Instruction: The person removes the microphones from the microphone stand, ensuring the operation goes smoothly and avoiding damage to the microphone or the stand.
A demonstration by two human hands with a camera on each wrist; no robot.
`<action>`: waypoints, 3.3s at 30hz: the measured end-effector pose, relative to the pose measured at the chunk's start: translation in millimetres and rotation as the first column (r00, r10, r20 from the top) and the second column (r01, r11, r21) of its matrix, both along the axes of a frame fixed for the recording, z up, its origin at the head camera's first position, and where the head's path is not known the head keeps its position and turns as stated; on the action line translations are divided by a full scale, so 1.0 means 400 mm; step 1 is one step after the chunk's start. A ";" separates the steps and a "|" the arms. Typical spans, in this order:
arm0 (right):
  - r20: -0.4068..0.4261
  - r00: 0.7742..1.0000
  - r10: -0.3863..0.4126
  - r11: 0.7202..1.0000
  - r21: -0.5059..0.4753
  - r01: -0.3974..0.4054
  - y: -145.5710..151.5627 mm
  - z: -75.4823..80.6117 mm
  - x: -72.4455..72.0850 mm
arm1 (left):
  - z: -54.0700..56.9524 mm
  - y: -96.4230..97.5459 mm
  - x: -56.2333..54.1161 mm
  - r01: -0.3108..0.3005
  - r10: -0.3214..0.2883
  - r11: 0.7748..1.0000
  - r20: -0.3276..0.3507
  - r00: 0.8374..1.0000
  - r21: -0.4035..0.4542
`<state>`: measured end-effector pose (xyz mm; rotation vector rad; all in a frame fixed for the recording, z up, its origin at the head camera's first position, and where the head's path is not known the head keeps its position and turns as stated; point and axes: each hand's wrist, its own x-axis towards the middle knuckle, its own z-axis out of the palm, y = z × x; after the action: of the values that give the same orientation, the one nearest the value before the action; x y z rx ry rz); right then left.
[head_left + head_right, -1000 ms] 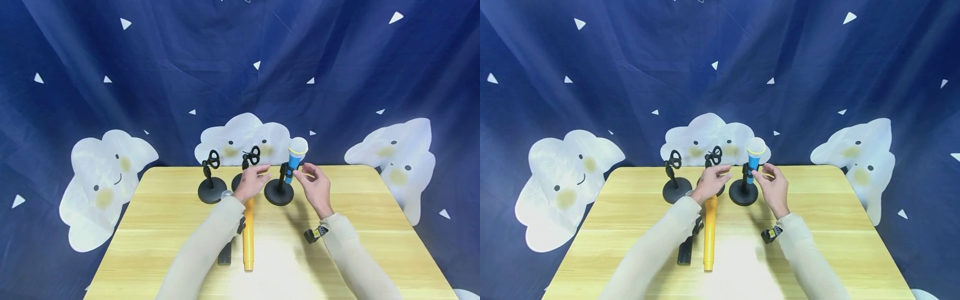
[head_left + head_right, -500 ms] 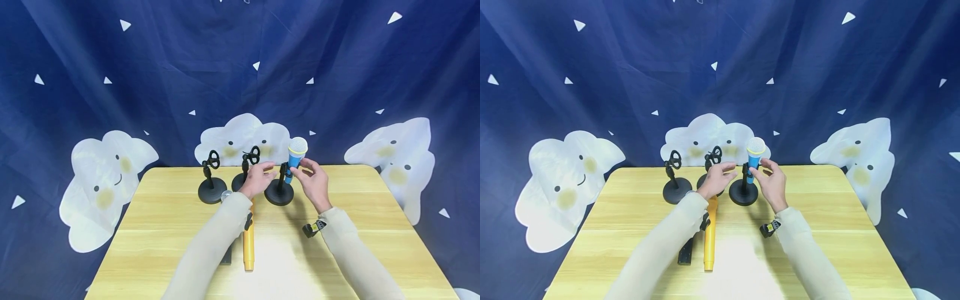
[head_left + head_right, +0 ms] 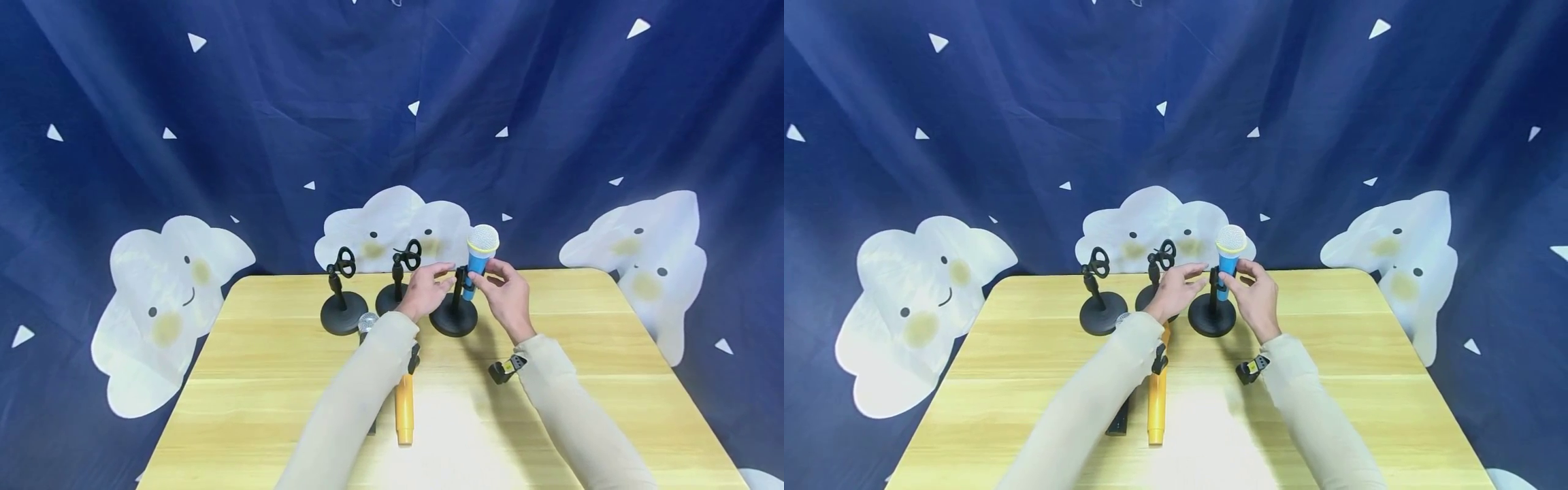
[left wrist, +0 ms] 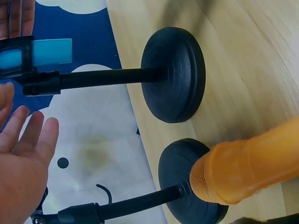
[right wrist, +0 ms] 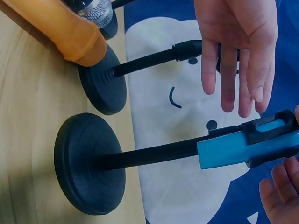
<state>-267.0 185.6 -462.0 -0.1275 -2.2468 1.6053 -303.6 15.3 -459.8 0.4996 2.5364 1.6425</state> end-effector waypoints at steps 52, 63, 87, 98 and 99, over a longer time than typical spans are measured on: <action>-0.088 0.972 0.216 0.975 -0.028 -0.220 0.014 -0.015 -0.061 | 0.005 -0.013 -0.028 0.141 -0.205 0.943 -0.193 0.960 -0.300; -0.054 0.969 0.240 0.971 0.026 -0.239 0.023 0.015 -0.056 | -0.007 -0.019 -0.033 0.198 -0.315 0.904 -0.276 0.908 -0.379; 0.055 0.931 0.362 0.919 0.144 -0.366 0.029 0.098 -0.048 | -0.009 -0.009 -0.040 0.124 -0.140 0.959 -0.046 0.989 -0.254; 0.070 0.930 0.361 0.927 0.078 -0.366 0.054 0.019 -0.101 | -0.009 -0.007 -0.040 0.063 -0.080 0.973 -0.069 0.994 -0.222; 0.075 0.931 0.357 0.930 0.071 -0.362 0.054 0.019 -0.101 | -0.009 -0.005 -0.040 0.050 -0.066 0.975 -0.069 0.995 -0.215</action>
<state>-307.5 207.4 -454.5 0.2795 -2.4907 1.6969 -319.7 13.3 -463.4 0.6193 2.6827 1.3353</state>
